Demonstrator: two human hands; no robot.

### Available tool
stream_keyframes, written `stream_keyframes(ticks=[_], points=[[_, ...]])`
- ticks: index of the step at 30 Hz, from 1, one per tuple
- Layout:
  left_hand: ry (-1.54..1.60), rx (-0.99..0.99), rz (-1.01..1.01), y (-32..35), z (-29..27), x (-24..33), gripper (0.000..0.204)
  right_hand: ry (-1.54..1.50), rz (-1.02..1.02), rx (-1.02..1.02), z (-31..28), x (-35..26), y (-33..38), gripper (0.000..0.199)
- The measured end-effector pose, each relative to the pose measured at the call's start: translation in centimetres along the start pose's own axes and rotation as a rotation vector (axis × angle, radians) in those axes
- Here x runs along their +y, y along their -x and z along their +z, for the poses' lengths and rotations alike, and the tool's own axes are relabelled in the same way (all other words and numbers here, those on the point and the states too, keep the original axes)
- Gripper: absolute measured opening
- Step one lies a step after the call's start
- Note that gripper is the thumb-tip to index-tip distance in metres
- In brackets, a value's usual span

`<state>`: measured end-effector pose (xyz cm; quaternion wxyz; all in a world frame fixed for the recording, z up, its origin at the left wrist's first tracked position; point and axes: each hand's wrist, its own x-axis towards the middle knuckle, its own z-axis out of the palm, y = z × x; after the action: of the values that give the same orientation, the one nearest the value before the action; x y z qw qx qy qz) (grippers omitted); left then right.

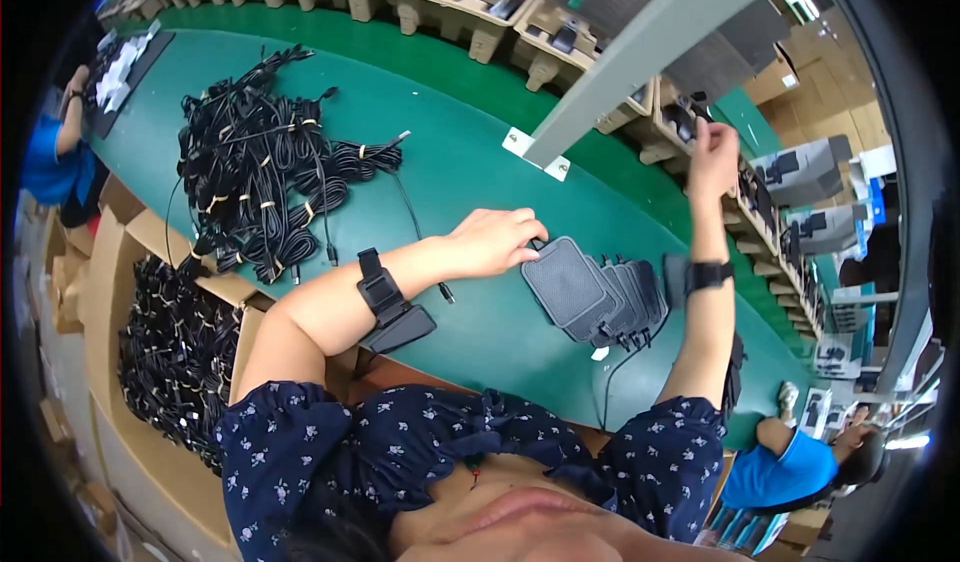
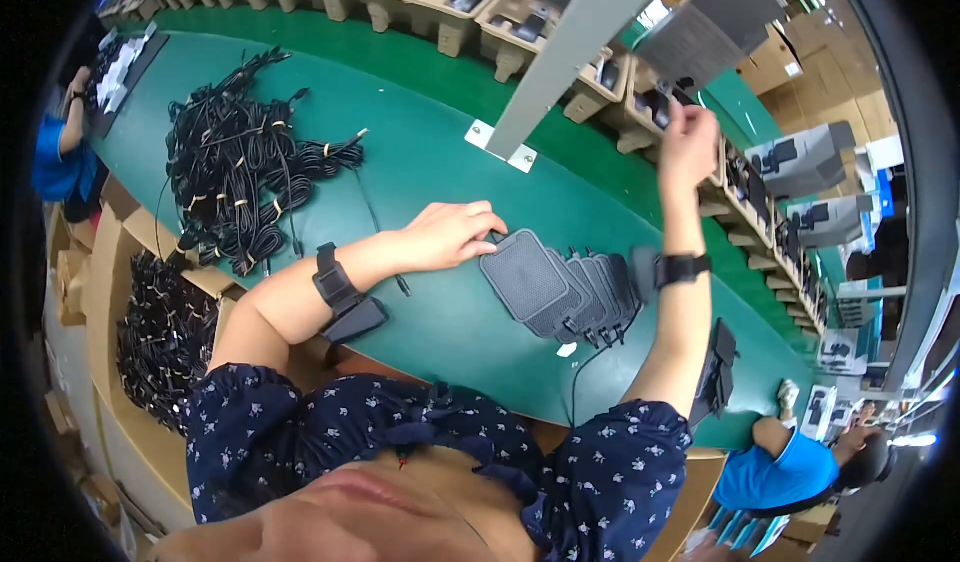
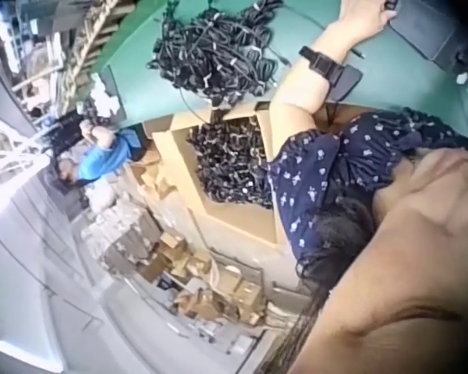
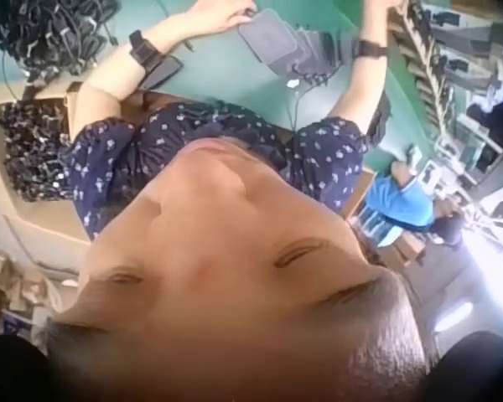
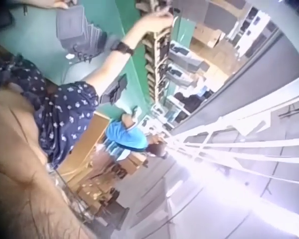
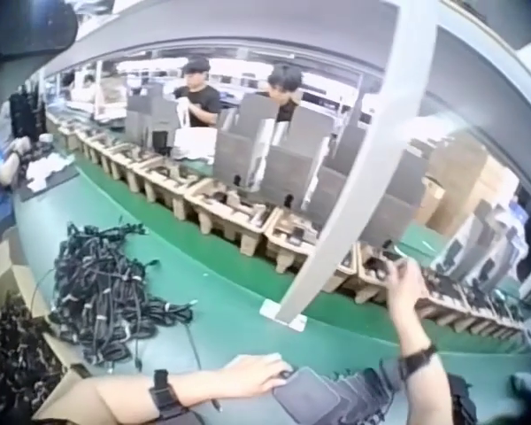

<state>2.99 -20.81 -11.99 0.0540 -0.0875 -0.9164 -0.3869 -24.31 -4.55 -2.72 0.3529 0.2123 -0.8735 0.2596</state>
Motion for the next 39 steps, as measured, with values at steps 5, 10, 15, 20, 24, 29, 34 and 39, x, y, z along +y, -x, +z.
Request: stream_keyframes(ticks=[5,10,15,20,24,29,34,39], points=[[-0.015,0.029,0.016,0.1,0.7,-0.5,0.029,-0.422,-0.94,-0.376,-4.5,-16.9,7.8,0.012],[-0.034,0.021,0.052,-0.4,0.8,-0.3,0.028,-0.64,-0.877,-0.651,4.0,-24.4,12.2,0.019],[0.184,0.143,0.216,1.0,2.4,-2.1,0.043,-0.402,-0.587,-1.283,9.0,-30.2,14.8,0.03],[0.061,-0.069,0.172,0.3,0.1,0.8,0.044,-0.408,-0.527,-1.638,9.6,-28.0,13.6,0.042],[0.175,-0.037,0.067,1.3,0.7,-1.9,0.034,-0.379,-0.615,-1.713,6.5,-26.9,14.1,0.048],[-0.209,0.058,0.116,-0.3,1.7,-1.9,0.034,-0.645,-0.482,-1.206,4.6,-21.7,14.5,0.039],[0.22,0.356,0.015,-0.1,1.6,-1.2,0.022,-1.045,-0.035,-1.002,0.1,-18.5,11.2,0.019],[1.24,0.139,-0.145,-0.1,-2.1,2.2,0.051,-1.173,0.149,-0.806,-4.1,-14.4,9.2,0.031]])
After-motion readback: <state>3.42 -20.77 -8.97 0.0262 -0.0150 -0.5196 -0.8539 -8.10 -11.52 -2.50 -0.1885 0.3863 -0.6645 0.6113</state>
